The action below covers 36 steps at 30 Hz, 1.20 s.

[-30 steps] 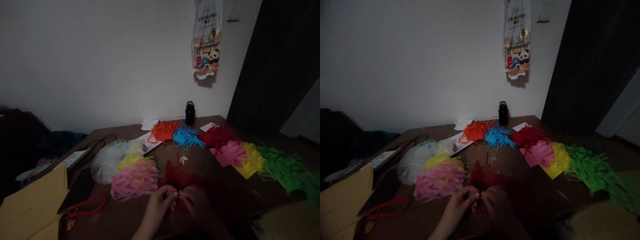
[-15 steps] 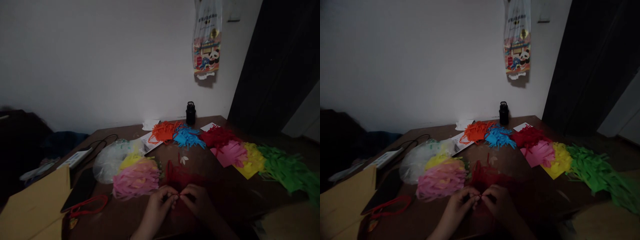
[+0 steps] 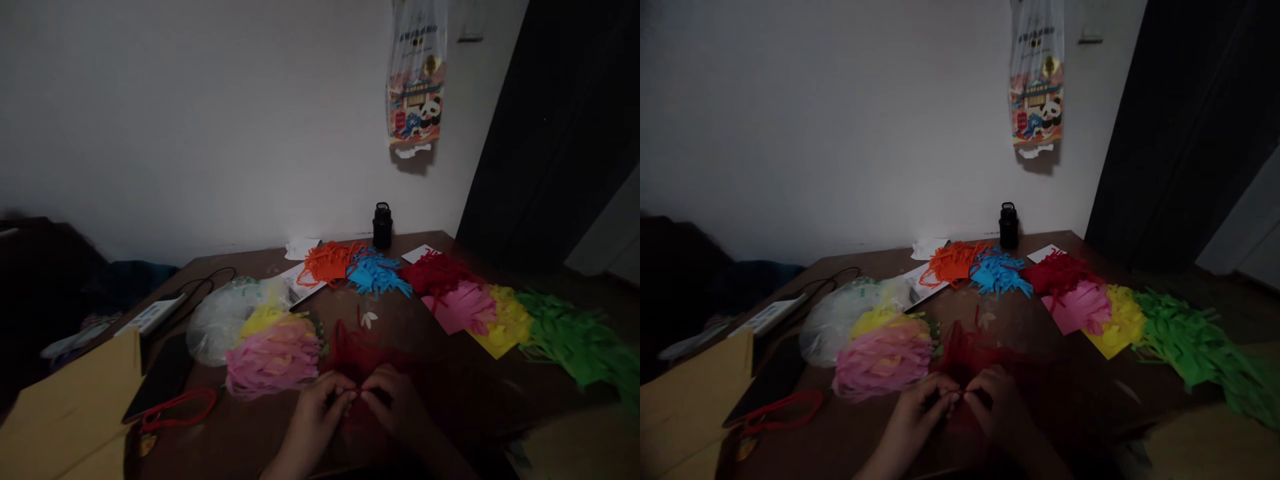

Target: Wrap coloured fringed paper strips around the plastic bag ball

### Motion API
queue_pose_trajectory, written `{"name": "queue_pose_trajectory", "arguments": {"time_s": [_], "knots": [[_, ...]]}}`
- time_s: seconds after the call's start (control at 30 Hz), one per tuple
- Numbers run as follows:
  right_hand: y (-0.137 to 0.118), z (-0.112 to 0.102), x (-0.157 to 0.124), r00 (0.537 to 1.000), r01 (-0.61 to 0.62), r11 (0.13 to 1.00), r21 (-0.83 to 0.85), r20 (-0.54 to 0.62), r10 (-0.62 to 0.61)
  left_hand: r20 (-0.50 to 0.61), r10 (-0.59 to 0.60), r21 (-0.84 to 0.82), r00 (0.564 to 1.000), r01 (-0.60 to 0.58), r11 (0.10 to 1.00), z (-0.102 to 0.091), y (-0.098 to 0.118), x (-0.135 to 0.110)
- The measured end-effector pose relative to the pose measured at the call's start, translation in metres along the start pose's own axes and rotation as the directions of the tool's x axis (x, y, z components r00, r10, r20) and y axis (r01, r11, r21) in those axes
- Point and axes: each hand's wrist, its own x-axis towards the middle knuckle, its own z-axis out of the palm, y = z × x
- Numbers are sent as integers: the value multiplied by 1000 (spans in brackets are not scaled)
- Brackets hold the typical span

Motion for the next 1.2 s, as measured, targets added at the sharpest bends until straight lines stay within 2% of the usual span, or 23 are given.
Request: {"name": "queue_pose_trajectory", "arguments": {"time_s": [0.13,0.23,0.33,0.5,0.73,0.9,1.03,1.13,1.2], "knots": [[1,2,0,997,64,998,-24,34,-63,27,24,19,999,-24,1000,1,1,-2],[2,2,0,998,64,997,-30,1,-64,-5,-59,-63,998,58,996,0,-2,-2],[0,0,-2,998,54,998,-33,-21,-54,12,-139,-121,990,139,983,-3,-5,-1],[0,1,-3,998,57,998,-28,-9,-57,15,-58,4,998,57,998,-6,2,-2],[3,4,-3,998,66,995,-73,10,-65,14,-31,34,999,30,999,0,7,-2],[1,2,-2,987,149,983,-112,77,-141,57,28,99,998,-34,994,0,4,-4],[0,1,-3,980,190,966,-176,88,-177,-9,67,171,998,-65,983,-3,-2,-10],[3,4,-5,983,171,968,-184,94,-156,-30,45,117,999,-41,992,-3,-3,-16],[9,8,-7,987,149,975,-166,89,-135,-7,13,59,1000,-13,998,-2,-1,-19]]}}
